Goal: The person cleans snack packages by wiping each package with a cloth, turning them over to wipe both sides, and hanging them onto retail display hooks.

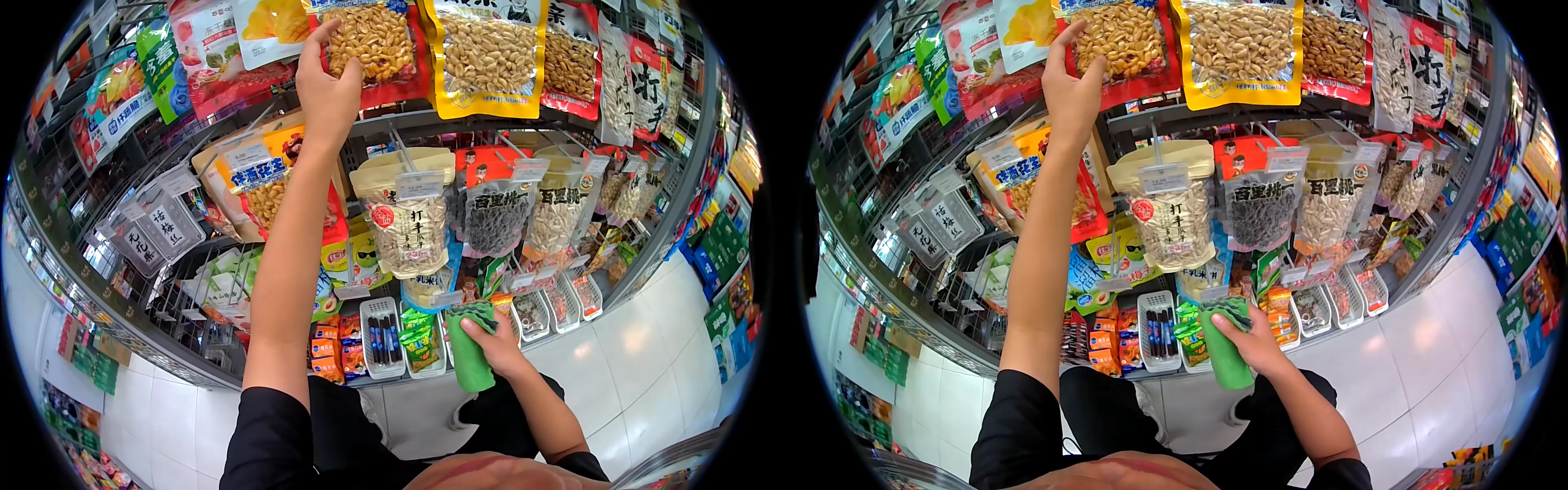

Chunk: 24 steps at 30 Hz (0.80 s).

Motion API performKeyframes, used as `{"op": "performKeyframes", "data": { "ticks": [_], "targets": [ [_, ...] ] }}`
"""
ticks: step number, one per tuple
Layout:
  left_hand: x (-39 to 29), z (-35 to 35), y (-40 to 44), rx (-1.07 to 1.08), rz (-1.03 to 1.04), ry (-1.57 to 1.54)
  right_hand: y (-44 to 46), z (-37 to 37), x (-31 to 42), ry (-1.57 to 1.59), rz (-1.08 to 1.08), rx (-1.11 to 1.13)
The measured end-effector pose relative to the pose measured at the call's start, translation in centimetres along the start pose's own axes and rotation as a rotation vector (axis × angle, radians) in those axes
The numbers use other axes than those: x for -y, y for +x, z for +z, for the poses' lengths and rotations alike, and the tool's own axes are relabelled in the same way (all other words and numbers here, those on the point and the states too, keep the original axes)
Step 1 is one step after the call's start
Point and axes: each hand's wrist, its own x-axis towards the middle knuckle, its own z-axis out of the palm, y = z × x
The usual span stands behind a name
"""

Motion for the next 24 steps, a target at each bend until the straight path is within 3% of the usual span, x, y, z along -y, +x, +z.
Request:
{"op": "performKeyframes", "data": {
  "ticks": [9,15,21,24],
  "targets": [
    [-2.1,-1.6,-0.5,-0.097,0.276,0.187,-0.1,0.1,-0.1,-0.037,0.003,0.02],
    [-3.2,-1.8,-0.7,-0.102,0.347,0.217,0.1,0.1,-0.5,-0.071,0.004,0.036],
    [-5.1,-1.6,-0.6,-0.066,0.227,0.078,0.1,0.2,-0.2,-0.03,0.024,0.04],
    [-6.2,-1.9,-1.2,-0.012,0.069,0.027,-0.1,0.1,-0.1,-0.04,0.003,0.048]
  ]
}}
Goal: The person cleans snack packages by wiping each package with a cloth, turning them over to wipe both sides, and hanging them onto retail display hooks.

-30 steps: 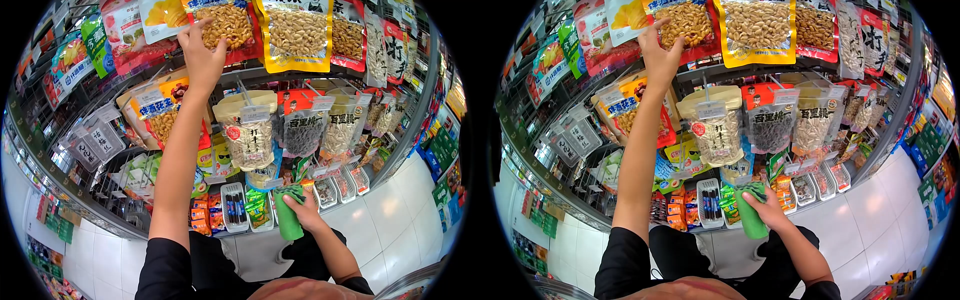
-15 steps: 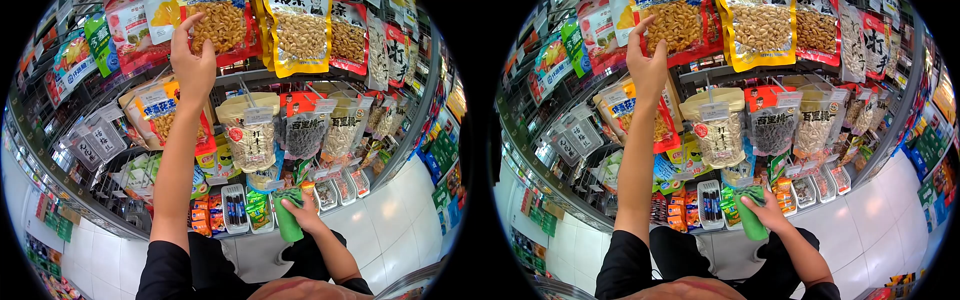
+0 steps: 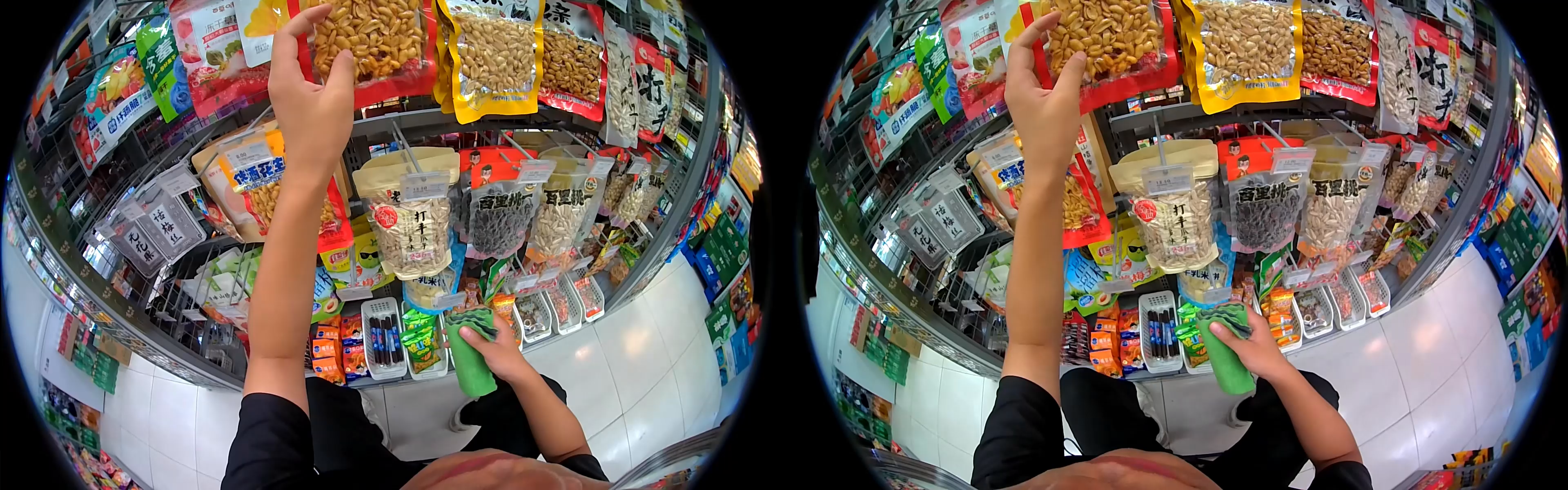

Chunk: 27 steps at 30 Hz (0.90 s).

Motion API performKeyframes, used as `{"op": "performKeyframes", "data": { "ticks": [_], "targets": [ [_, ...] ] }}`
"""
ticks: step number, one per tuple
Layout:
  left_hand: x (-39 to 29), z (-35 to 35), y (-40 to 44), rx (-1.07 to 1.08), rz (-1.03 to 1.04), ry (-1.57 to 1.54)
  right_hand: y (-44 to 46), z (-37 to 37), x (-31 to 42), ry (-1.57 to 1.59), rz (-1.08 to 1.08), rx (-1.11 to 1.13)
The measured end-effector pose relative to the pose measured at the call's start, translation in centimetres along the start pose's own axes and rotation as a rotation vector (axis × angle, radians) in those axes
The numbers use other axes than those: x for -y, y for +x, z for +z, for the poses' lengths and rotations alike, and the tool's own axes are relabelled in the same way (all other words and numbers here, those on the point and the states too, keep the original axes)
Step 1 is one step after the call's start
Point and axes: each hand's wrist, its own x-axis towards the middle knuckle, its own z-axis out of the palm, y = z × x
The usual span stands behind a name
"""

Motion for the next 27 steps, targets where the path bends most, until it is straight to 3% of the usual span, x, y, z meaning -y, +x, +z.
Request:
{"op": "performKeyframes", "data": {
  "ticks": [4,7,11,17,20,23,27],
  "targets": [
    [1.2,-1.0,-1.8,0.028,-0.009,-0.066,-0.2,-0.1,0.5,0.029,0.018,-0.004],
    [0.0,-2.4,-4.4,0.074,-0.198,-0.154,-0.5,0.0,2.1,0.154,0.063,-0.009],
    [-2.3,-3.5,-8.2,-0.08,-0.352,-0.342,-0.9,0.1,3.0,0.202,0.077,-0.056],
    [-2.3,-5.5,-16.0,-0.241,-0.215,-0.347,-0.7,0.2,2.8,0.207,0.094,-0.069],
    [-3.4,-5.5,-17.3,-0.426,-0.165,-0.268,-0.4,0.0,2.6,0.202,0.088,-0.089],
    [-4.6,-5.9,-17.9,-0.479,-0.15,-0.331,-0.3,-0.2,2.5,0.196,0.063,-0.152],
    [-5.4,-6.5,-21.3,-0.193,-0.343,-0.423,-0.2,-0.6,2.6,0.24,-0.009,-0.26]
  ]
}}
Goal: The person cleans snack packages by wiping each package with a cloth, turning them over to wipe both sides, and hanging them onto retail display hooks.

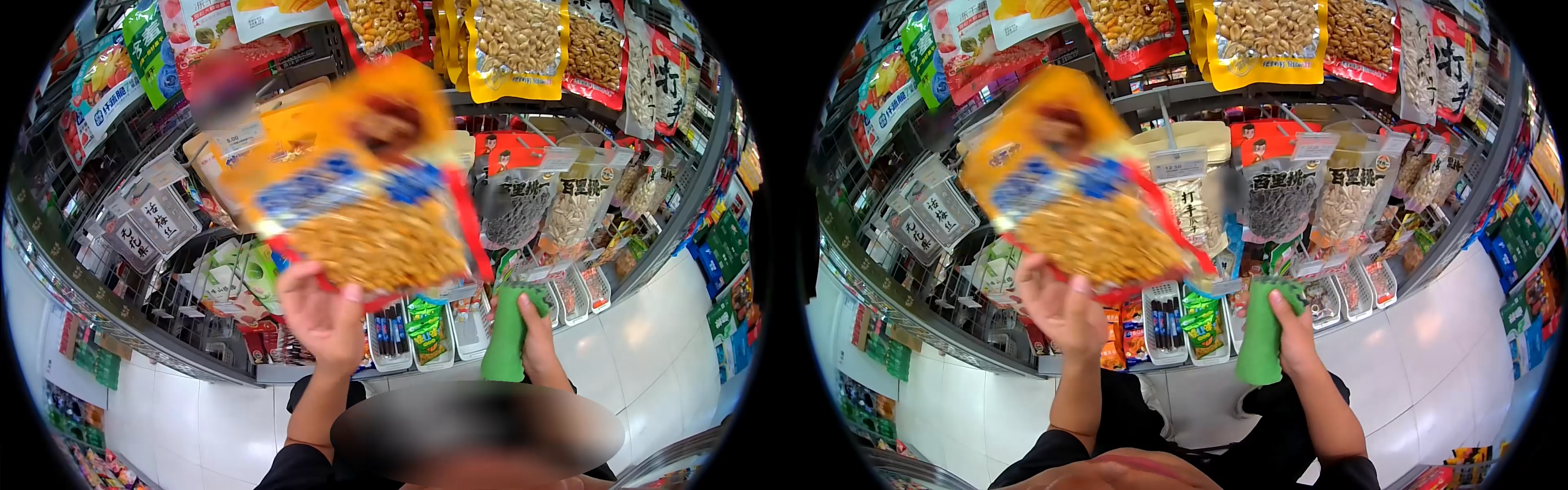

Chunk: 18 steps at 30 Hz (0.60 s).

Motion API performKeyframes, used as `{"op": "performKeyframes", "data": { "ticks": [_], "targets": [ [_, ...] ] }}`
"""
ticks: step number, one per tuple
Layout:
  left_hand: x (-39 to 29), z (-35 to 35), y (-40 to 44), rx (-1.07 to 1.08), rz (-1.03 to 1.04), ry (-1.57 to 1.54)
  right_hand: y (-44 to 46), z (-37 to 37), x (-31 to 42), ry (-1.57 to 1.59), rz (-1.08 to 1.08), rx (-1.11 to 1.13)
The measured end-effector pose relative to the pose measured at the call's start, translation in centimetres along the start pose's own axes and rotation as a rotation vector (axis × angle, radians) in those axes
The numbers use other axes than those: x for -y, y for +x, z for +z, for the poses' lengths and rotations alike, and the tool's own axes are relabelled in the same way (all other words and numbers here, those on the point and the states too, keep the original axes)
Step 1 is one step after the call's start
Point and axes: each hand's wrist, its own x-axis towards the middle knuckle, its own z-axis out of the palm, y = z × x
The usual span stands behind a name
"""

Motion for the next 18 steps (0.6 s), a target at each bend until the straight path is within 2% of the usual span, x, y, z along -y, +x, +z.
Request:
{"op": "performKeyframes", "data": {
  "ticks": [1,5,7,10,11,12,14,18],
  "targets": [
    [0.4,-0.2,-1.3,0.068,-0.072,-0.022,0.1,0.2,0.0,0.002,-0.076,-0.046],
    [2.6,-1.4,-7.2,0.226,-0.424,-0.004,1.9,-2.5,-0.9,0.108,-0.161,-0.096],
    [3.2,-2.1,-8.8,0.229,-0.556,0.024,2.0,-1.9,-0.7,0.259,-0.181,-0.135],
    [3.9,-2.5,-10.3,0.221,-0.797,0.04,2.4,-1.8,-0.8,0.189,-0.168,-0.039],
    [4.1,-2.5,-10.4,0.235,-0.845,0.041,2.4,-1.1,-0.7,0.173,-0.159,-0.041],
    [4.2,-2.6,-10.6,0.259,-0.878,0.043,2.3,-0.4,-0.2,0.026,-0.135,-0.063],
    [5.0,-2.7,-11.2,0.294,-0.865,-0.024,2.2,1.2,0.0,-0.189,-0.044,-0.204],
    [5.1,-2.7,-12.6,0.257,-0.899,-0.108,2.0,0.7,-1.2,-0.393,0.043,-0.232]
  ]
}}
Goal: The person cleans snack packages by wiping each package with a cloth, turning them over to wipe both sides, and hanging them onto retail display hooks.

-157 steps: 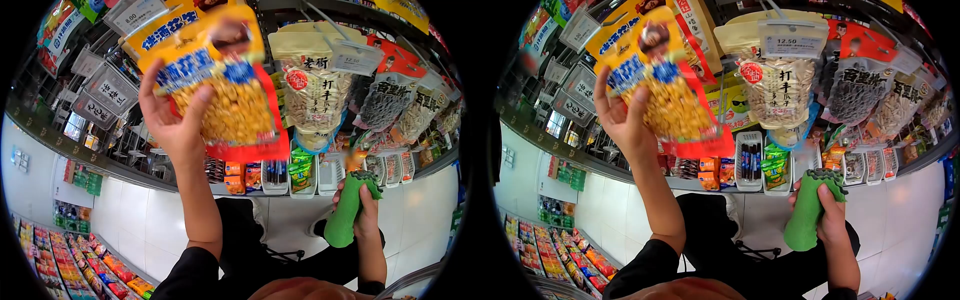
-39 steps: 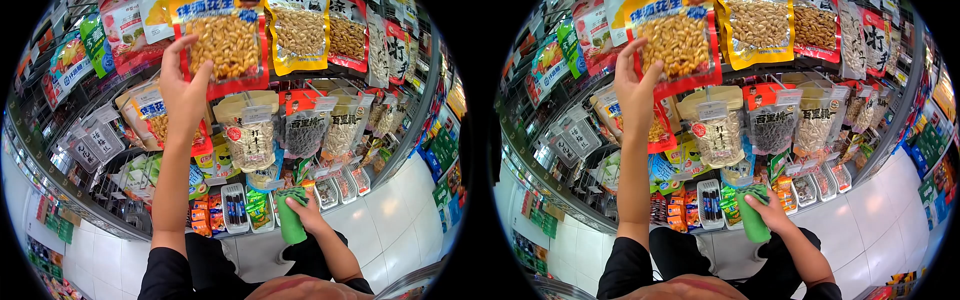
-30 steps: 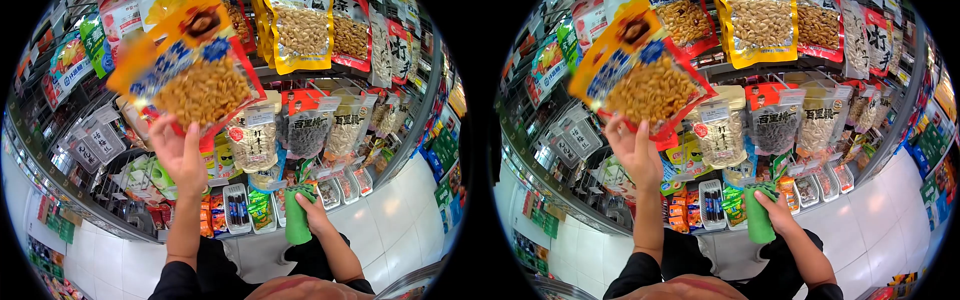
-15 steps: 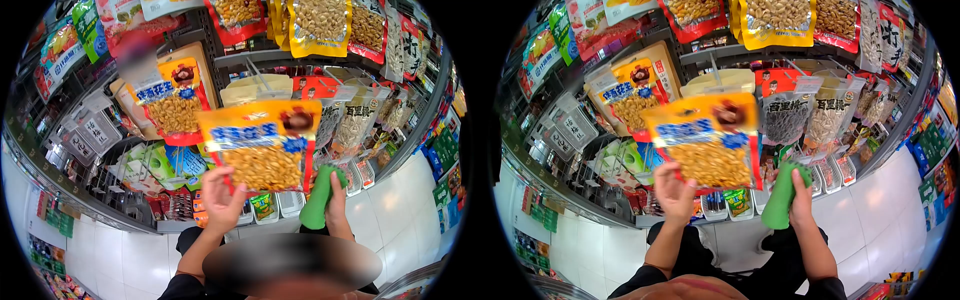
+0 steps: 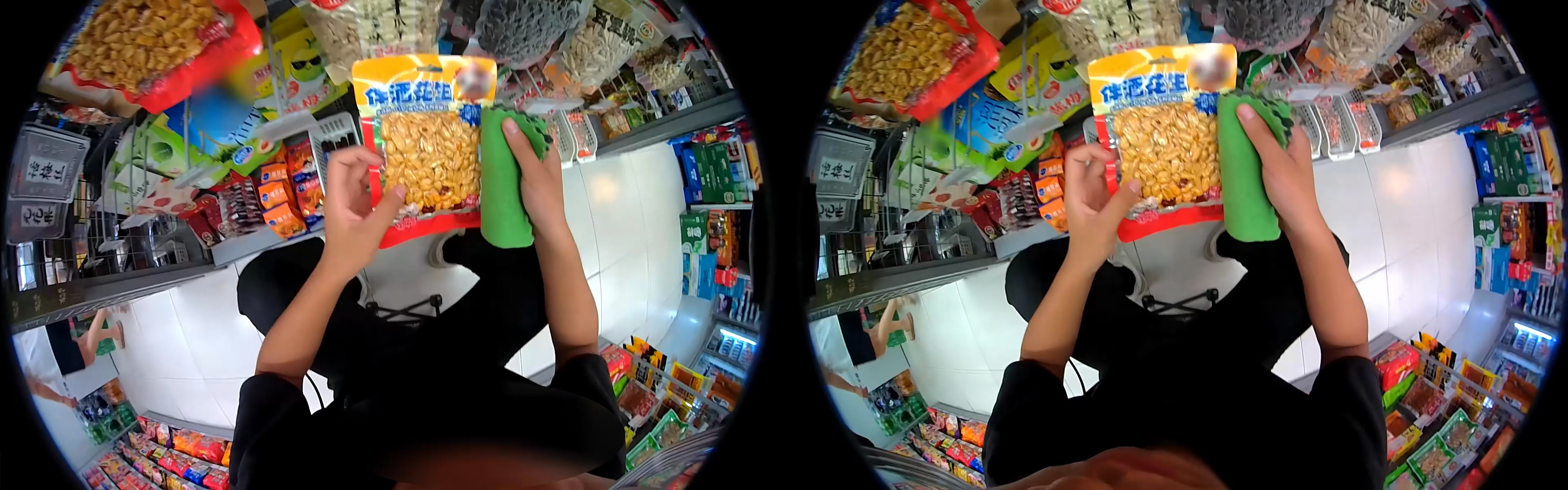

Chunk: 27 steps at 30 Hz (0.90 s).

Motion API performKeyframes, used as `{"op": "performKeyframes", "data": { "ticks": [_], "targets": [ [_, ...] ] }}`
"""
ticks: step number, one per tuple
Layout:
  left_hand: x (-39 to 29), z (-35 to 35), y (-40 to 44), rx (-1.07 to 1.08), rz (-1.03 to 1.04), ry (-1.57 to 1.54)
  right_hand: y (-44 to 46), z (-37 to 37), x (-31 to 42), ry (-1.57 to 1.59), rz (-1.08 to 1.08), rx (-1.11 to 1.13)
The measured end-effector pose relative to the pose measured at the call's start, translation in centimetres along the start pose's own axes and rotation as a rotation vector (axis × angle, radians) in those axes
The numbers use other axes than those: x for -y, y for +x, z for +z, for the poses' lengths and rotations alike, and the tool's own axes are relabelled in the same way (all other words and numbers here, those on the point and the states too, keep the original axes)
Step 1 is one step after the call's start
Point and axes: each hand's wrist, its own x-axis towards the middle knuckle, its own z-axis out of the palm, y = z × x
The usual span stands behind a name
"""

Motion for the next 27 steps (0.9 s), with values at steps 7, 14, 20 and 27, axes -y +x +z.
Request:
{"op": "performKeyframes", "data": {
  "ticks": [7,14,20,27],
  "targets": [
    [0.1,0.4,-0.5,-0.092,-0.432,-0.712,-0.6,0.5,-0.5,-0.046,-0.013,0.073],
    [1.4,-0.2,-1.3,0.117,-0.538,-1.423,-0.6,1.0,-1.6,-0.225,-0.193,0.1],
    [1.7,0.2,-1.2,0.074,-0.592,-1.605,0.7,-0.2,-2.5,-0.598,-0.571,0.036],
    [1.9,0.3,-1.1,0.079,-0.574,-1.457,0.5,0.1,-3.0,-0.792,-0.701,0.053]
  ]
}}
